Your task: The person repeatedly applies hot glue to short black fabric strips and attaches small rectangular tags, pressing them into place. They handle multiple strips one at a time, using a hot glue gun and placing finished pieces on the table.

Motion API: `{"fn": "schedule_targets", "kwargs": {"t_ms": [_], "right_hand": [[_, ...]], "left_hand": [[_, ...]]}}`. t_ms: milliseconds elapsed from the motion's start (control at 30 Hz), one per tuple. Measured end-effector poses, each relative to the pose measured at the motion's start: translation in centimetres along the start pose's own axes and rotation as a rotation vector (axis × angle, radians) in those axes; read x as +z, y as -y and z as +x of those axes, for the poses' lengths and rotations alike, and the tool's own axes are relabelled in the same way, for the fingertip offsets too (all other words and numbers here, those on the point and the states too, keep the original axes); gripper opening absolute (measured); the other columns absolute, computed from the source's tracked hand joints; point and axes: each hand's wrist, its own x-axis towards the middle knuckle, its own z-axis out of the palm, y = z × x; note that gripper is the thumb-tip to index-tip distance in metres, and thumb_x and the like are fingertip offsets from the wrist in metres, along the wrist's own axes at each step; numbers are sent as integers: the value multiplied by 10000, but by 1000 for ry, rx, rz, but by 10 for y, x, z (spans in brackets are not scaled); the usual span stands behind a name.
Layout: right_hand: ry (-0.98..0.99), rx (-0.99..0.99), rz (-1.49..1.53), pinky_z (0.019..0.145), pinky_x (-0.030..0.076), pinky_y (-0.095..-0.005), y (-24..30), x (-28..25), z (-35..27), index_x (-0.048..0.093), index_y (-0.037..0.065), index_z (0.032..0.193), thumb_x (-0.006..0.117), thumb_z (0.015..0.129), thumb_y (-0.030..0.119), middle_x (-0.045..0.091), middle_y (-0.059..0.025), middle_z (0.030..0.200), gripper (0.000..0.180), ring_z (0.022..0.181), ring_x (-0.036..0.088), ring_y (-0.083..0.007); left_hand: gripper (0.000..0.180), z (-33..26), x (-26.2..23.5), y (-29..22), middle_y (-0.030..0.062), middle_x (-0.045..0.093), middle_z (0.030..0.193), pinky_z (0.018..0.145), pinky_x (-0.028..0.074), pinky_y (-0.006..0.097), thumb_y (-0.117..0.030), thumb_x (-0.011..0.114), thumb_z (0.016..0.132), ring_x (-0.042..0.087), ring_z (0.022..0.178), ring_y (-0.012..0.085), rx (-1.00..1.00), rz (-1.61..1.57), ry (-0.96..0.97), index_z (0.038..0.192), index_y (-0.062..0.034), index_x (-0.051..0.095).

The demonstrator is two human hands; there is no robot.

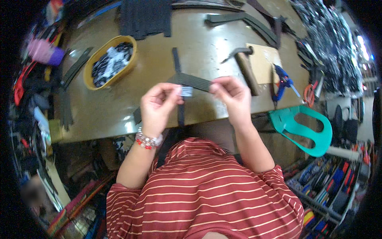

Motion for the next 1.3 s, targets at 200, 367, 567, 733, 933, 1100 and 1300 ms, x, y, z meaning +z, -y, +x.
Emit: {"fn": "schedule_targets", "kwargs": {"t_ms": [200,367,567,733,933,1100,1300], "right_hand": [[-925,-82,-789,839,472,-359,-53,-197,7,497,-20,1197,807,758,226,607,-92,1007,591,912,588,-218],[-508,50,-1345,802,496,-436,9,-258,60,633,51,1096,659,845,443,664,-243,962,466,940,641,-392],[-140,199,-1777,755,526,-452,98,-121,95,684,45,933,684,800,448,679,-218,899,424,874,665,-361],[369,-207,-1198,663,516,-417,38,-13,50,668,92,903,726,789,409,651,-158,824,341,763,652,-329],[283,-305,-1337,653,488,-425,24,-1,49,702,94,872,744,733,475,573,-156,811,408,746,613,-325],[268,-366,-1345,645,452,-420,27,8,59,718,83,899,780,705,429,558,-136,776,402,726,588,-307],[292,-296,-1457,693,475,-417,23,18,75,682,90,936,712,752,505,558,-128,878,455,795,613,-309]], "left_hand": [[123,30,-36,33,54,657,928,784,553,252,-100,637,907,633,782,103,-282,-66,-206,972,4,632],[140,35,-39,28,58,657,930,787,556,254,-105,631,912,639,791,109,-171,-64,-90,991,11,622],[136,44,-34,31,59,640,910,820,566,315,-98,617,916,630,798,119,-153,-277,-86,1002,8,611],[112,47,-42,45,45,633,922,841,565,351,-103,625,912,616,798,117,-219,-487,-104,982,-16,610],[102,46,-43,45,43,647,915,911,542,436,-102,600,926,626,797,113,-184,-468,-43,999,-32,605],[102,47,-42,44,45,646,920,905,544,427,-99,599,926,628,812,113,-219,-440,-61,1001,-31,605],[111,45,-43,45,55,643,920,923,533,427,-90,594,926,626,813,122,-194,-441,-61,1011,-18,600]]}}
